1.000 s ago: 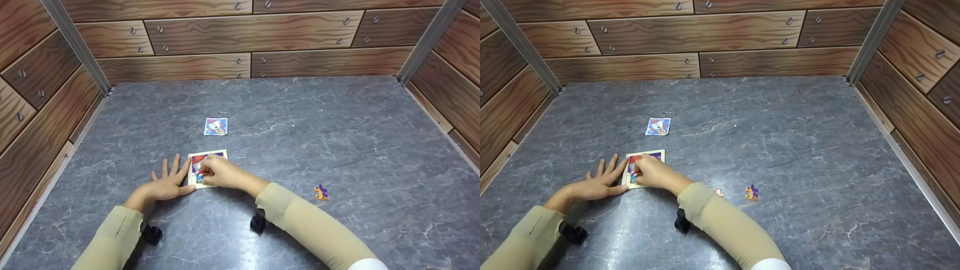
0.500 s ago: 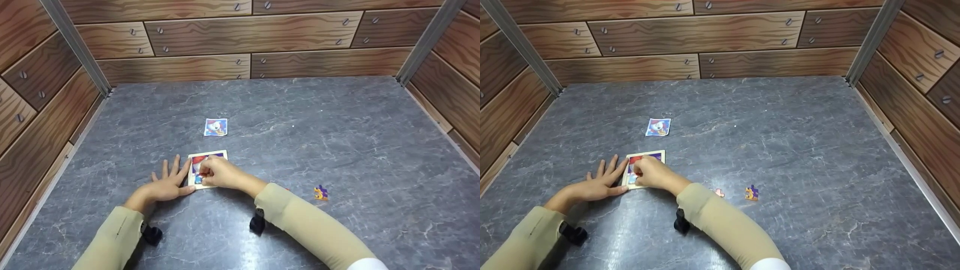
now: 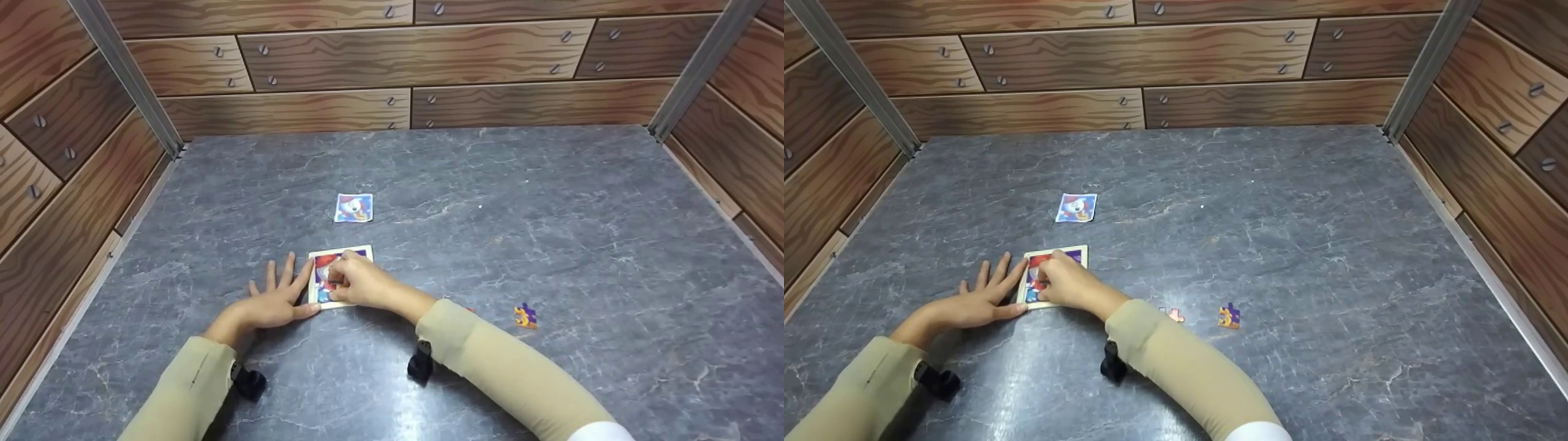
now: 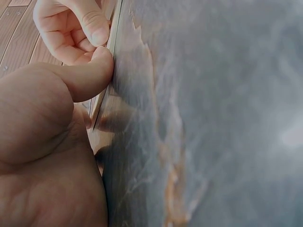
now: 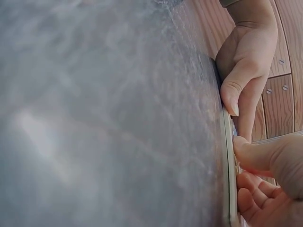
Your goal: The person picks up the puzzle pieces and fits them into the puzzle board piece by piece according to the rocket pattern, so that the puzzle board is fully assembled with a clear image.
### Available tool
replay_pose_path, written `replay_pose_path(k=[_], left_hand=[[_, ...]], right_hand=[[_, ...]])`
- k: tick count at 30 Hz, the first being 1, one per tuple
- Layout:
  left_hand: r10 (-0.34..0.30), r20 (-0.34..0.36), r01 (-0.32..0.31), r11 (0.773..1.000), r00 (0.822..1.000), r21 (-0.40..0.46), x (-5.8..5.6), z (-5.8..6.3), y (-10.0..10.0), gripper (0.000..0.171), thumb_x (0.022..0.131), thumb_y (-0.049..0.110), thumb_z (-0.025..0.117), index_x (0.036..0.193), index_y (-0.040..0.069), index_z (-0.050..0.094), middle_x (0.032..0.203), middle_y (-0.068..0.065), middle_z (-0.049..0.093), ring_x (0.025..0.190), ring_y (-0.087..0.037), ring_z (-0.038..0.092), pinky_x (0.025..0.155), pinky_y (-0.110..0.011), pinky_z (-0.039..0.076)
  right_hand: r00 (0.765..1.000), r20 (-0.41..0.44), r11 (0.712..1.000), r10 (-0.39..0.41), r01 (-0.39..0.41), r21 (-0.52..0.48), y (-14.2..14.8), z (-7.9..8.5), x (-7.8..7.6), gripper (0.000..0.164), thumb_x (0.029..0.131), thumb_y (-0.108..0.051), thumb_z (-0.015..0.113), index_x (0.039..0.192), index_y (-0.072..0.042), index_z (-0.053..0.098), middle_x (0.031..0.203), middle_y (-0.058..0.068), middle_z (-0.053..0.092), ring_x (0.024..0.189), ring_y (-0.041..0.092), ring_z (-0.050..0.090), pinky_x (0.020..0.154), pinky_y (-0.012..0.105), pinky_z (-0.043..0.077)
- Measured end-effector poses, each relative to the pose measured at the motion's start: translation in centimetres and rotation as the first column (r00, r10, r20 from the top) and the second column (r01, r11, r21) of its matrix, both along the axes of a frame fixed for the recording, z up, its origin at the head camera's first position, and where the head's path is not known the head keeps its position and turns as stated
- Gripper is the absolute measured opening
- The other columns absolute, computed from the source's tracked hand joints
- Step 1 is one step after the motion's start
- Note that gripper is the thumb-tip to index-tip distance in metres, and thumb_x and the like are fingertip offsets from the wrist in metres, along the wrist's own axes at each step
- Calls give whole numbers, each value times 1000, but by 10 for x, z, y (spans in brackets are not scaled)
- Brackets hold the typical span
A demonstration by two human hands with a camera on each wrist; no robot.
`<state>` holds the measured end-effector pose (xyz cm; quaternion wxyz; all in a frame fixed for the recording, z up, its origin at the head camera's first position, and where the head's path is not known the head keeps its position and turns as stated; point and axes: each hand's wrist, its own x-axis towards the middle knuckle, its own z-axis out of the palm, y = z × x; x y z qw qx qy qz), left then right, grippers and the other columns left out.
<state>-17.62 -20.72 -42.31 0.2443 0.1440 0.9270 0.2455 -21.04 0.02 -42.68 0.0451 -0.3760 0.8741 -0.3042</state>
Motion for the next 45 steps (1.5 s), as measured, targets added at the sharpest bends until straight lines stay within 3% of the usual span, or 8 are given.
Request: replay_pose_path(k=[15,20,32,38,45], left_hand=[[-4,12,4,1000,1000,4,0,-1,0,87,91,55,45,150,21,-8,148,-18,-29,126,-43,-34,86,-71,-21],[-9,7,9,1000,1000,-3,-1,-1,0,87,91,56,45,150,20,-8,148,-18,-29,126,-44,-34,86,-72,-20],[-12,11,12,1000,1000,-2,0,0,0,88,90,58,44,149,21,-9,147,-18,-30,126,-44,-34,86,-72,-21],[-11,3,11,1000,1000,-5,0,0,1,87,90,56,45,150,20,-8,147,-19,-29,126,-45,-33,86,-72,-20],[-4,18,4,1000,1000,-2,0,1,0,83,93,55,41,149,20,-9,147,-18,-30,126,-44,-35,86,-71,-21]], right_hand=[[999,-37,999,35,-33,37,-4,1,3,28,80,-13,72,108,-10,70,102,7,56,91,17,54,80,26,44],[994,-84,996,77,-73,46,-3,0,3,23,81,-12,71,103,-10,73,102,9,56,95,18,53,84,28,44],[995,-52,986,84,-76,147,-4,8,3,31,81,-18,72,111,-14,70,106,7,54,96,16,50,85,27,42],[996,-36,987,86,-80,141,-5,8,2,24,82,-14,70,106,-11,72,105,8,56,96,17,49,84,27,43],[987,-85,986,135,-125,108,-3,7,2,21,83,-11,70,103,-7,73,97,11,55,90,19,50,80,27,44]])
